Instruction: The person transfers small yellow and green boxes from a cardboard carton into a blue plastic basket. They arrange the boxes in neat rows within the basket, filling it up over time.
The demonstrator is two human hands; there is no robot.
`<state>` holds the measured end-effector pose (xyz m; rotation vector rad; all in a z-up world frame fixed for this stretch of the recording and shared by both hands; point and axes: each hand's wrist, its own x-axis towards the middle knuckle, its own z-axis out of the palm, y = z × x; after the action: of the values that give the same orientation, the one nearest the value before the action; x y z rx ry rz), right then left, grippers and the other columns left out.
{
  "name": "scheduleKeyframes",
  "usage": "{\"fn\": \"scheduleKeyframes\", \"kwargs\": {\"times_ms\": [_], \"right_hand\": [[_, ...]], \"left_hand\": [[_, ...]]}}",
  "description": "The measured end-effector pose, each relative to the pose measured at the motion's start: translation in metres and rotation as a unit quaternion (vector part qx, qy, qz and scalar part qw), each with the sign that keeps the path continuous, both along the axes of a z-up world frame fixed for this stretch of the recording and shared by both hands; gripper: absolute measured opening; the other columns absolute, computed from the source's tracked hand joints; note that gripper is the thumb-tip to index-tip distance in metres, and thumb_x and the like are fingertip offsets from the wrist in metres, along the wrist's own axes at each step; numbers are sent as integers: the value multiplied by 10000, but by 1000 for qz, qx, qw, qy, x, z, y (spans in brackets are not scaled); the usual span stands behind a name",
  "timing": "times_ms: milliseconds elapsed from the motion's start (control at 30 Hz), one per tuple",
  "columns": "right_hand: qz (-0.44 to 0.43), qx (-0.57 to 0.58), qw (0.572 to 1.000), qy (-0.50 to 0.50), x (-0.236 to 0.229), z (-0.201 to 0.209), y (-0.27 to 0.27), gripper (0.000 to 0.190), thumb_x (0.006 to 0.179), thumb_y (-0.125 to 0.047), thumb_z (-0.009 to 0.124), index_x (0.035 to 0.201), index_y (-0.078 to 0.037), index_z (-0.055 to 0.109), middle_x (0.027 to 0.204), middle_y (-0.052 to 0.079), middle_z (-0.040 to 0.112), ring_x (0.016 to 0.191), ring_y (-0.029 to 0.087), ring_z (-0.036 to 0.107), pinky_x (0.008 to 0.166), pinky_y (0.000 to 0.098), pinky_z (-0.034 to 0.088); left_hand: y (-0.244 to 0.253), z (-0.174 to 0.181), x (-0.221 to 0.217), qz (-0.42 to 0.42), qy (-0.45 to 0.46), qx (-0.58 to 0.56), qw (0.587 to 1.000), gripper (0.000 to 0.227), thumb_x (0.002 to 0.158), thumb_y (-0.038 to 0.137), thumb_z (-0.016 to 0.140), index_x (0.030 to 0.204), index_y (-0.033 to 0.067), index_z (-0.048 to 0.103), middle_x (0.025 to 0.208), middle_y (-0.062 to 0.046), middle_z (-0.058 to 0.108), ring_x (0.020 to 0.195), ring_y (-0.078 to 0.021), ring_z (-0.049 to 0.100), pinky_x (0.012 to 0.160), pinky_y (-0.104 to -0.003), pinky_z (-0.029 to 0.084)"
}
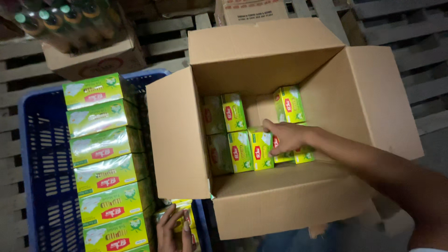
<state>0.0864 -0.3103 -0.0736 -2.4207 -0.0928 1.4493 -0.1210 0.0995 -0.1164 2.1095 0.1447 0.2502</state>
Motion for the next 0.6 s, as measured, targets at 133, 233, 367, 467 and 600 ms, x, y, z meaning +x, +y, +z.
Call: {"fn": "scheduleKeyframes", "kwargs": {"times_ms": [133, 233, 367, 467, 600], "right_hand": [[13, 59, 996, -70, -5, -21, -1, 1044, 852, -360, 940, 1620, -124, 273, 1700, 166, 486, 985, 259, 792, 1211, 536, 407], [69, 17, 993, -98, -3, -47, 2, 1265, 837, -561, 880, 1806, -220, 143, 1261, 101, 490, 1265, 267, 447, 1064, 407, 457], [83, 2, 995, -62, -2, -67, 9, 1271, 807, -606, 878, 1793, -207, 182, 1450, 259, 432, 1478, 441, 351, 1206, 503, 397], [50, 24, 995, -80, -5, -79, 9, 1236, 746, -535, 922, 1749, -198, 283, 1638, 354, 308, 1616, 477, 139, 1243, 537, 358], [4, 98, 990, -99, -9, -80, 11, 981, 725, -390, 1012, 1479, -154, 431, 1679, 192, 375, 1544, 371, 342, 1192, 499, 403]], "left_hand": [[-1, -6, -1, -26, -7, -8, 1000, 309, 1025, 211, 657, 1302, 112, 752, 1462, -151, 685, 1374, -258, 673, 1180, -349, 528], [4, -14, -1, -42, -33, -1, 999, 283, 1034, 186, 662, 1299, 120, 735, 1461, -167, 693, 1354, -263, 697, 1162, -338, 546], [3, -6, -1, -32, -3, 15, 999, 281, 1028, 187, 667, 1294, 141, 743, 1454, -129, 698, 1386, -269, 682, 1172, -357, 528], [3, -15, -2, -47, -23, 11, 999, 294, 1027, 188, 658, 1296, 111, 747, 1442, -167, 672, 1324, -271, 702, 1157, -356, 545], [3, -14, -3, -39, -14, 28, 999, 299, 1019, 195, 658, 1292, 132, 765, 1445, -153, 683, 1256, -251, 733, 1119, -349, 560]]}}
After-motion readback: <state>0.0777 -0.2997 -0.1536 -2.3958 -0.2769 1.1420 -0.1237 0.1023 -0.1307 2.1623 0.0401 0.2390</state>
